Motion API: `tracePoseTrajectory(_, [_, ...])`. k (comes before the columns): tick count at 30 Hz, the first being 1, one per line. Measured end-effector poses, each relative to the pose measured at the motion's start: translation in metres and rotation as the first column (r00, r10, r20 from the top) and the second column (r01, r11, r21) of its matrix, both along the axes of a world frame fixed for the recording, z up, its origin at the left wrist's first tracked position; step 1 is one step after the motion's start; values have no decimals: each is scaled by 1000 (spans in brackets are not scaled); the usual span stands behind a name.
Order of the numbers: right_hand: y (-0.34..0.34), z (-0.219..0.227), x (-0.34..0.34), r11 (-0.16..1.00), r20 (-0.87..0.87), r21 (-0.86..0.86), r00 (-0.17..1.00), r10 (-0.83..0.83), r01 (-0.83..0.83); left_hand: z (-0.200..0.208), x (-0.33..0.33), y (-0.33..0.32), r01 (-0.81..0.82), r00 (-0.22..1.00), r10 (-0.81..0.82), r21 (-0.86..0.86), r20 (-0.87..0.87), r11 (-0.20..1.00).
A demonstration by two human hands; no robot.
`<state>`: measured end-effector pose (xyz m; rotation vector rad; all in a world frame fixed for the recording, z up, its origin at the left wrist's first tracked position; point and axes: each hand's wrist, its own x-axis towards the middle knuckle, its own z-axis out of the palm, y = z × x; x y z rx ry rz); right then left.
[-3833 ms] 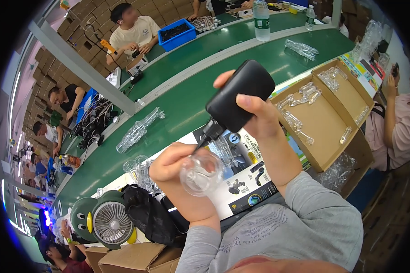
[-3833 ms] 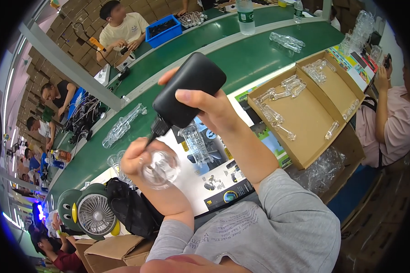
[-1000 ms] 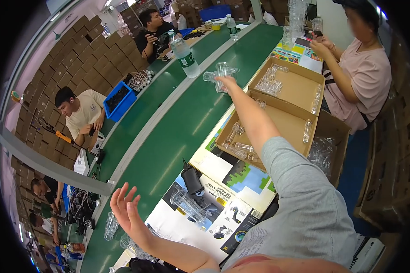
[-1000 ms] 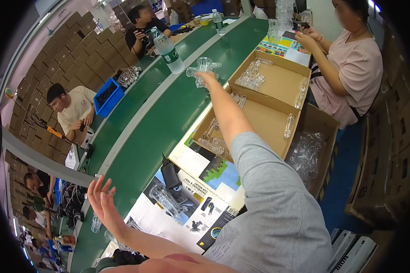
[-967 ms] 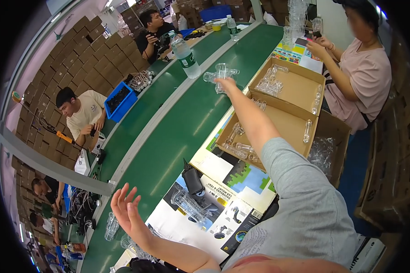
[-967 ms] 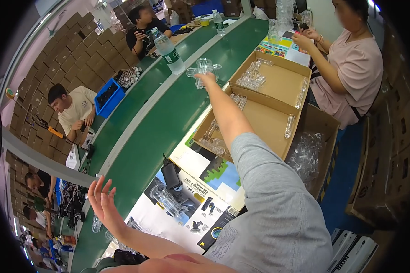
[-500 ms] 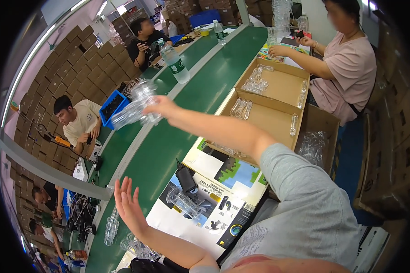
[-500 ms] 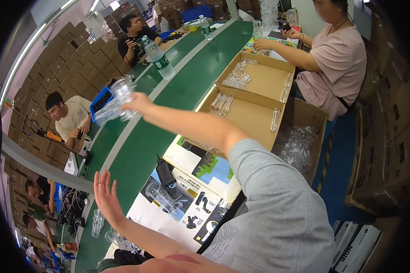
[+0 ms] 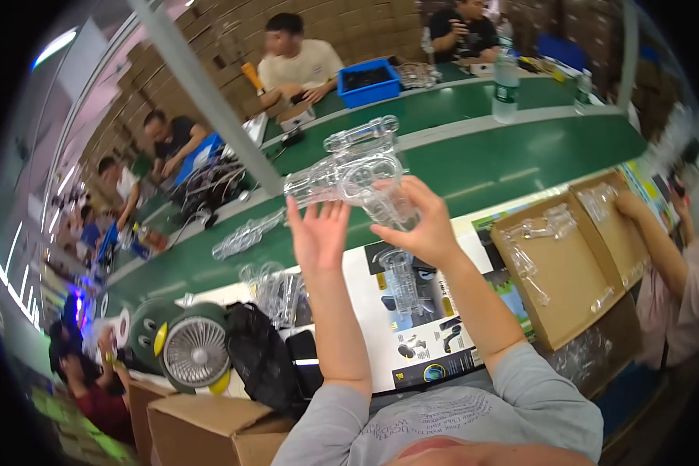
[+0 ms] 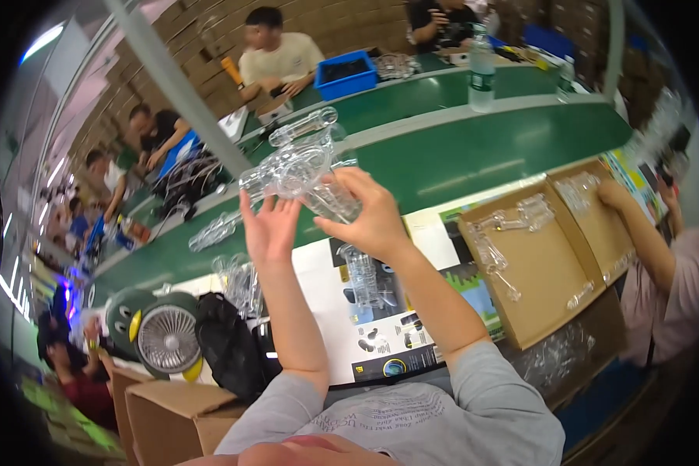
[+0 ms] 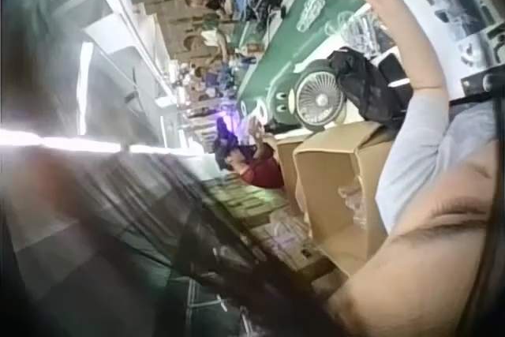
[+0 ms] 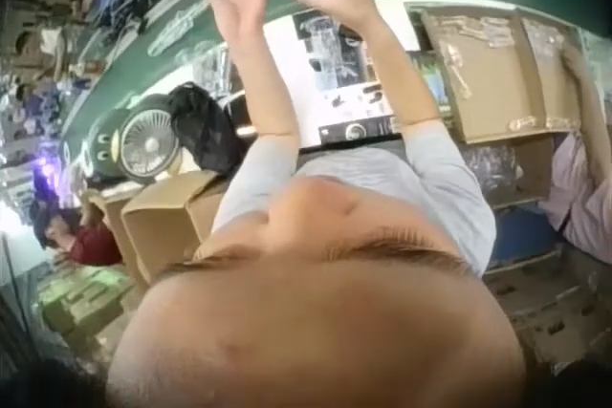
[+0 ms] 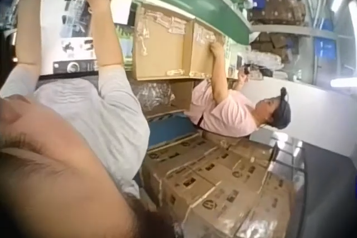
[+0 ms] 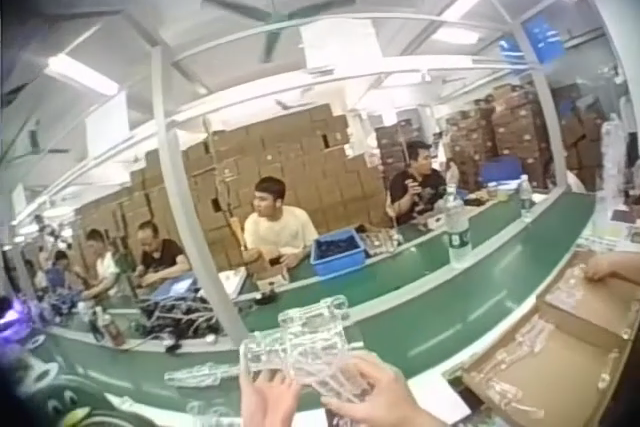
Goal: Applying liquid from a squeeze bottle to plastic components and assembling them into housings on an assembly line.
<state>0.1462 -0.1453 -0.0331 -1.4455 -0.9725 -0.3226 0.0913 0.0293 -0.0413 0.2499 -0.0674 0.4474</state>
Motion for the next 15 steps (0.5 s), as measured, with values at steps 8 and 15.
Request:
tracePoseTrajectory(8, [-5,13,-12,962,356,-263,920,163,-68,-10,-12,28,75,994,-71,-47,77,996])
tracePoseTrajectory(15, [-31,27,-16,912,211,-359,935,286,-198,-13,-33,60,-334,942,336,-147,-12,931])
